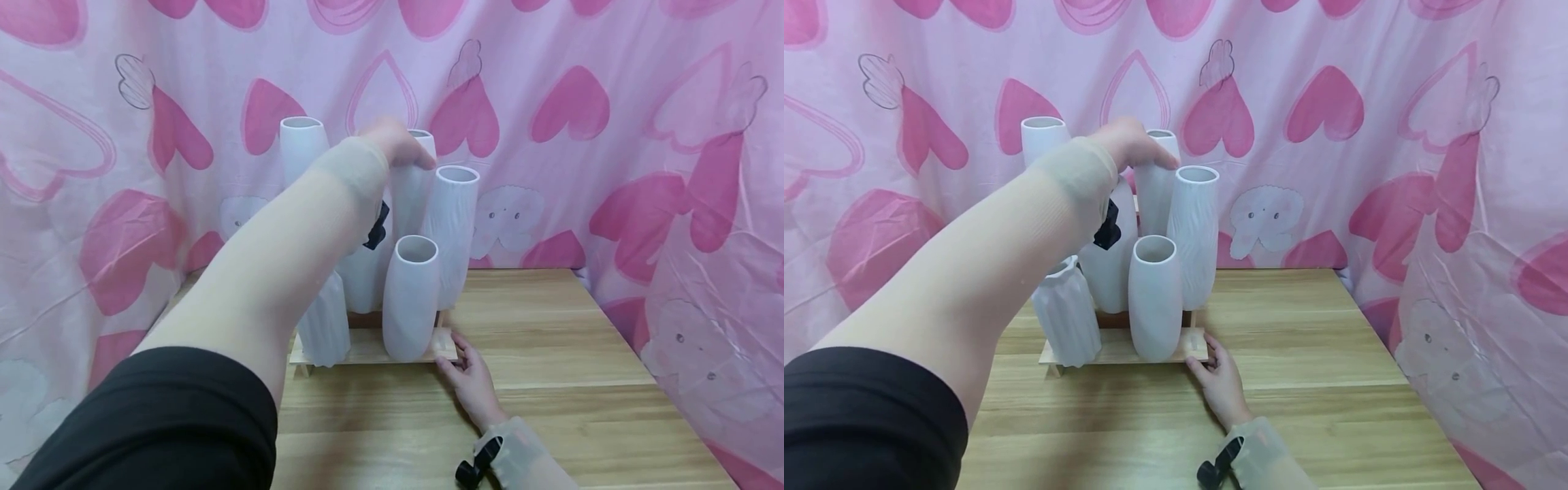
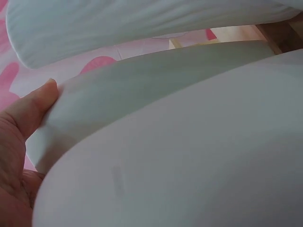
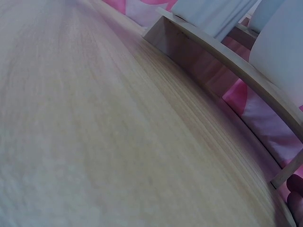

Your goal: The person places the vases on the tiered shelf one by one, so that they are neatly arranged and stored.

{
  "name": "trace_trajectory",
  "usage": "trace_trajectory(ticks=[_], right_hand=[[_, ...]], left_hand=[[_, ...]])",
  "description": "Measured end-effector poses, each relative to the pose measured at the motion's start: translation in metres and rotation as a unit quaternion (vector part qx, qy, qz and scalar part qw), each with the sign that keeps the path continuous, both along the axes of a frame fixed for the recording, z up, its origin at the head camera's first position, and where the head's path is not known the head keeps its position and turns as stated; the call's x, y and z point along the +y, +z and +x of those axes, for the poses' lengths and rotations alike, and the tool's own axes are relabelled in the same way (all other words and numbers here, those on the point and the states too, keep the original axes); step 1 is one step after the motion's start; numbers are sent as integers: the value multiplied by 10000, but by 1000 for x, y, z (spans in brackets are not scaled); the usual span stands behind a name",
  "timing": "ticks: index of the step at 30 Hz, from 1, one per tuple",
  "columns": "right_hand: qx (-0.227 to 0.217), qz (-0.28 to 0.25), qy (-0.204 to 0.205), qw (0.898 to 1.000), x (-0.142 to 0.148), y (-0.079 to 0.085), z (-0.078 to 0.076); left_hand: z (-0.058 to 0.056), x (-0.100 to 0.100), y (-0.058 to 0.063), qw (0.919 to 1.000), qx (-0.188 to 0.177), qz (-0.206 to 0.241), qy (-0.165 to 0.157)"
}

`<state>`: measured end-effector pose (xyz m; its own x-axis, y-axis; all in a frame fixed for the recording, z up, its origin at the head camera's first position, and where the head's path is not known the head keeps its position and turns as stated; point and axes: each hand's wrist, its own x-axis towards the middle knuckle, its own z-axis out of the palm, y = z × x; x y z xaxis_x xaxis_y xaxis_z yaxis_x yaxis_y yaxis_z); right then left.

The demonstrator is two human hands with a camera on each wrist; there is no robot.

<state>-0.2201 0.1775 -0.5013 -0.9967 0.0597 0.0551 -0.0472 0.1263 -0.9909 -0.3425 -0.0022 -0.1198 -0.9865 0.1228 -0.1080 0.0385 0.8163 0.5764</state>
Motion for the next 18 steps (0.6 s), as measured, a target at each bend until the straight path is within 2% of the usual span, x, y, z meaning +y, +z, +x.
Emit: trace_trajectory(ticks=[9, 13, 18], right_hand=[[-92, -58, 123, 9999, -6, 28, 15], [-85, -62, 156, 9998, -5, 26, 13], [-132, -71, 163, 9998, 1, 11, 4]], left_hand=[[-2, -1, -5, 9998, -115, -120, 59], [-7, -2, -6, 9996, -266, -6, 25], [-10, -1, -6, 9989, -439, 184, -58]])
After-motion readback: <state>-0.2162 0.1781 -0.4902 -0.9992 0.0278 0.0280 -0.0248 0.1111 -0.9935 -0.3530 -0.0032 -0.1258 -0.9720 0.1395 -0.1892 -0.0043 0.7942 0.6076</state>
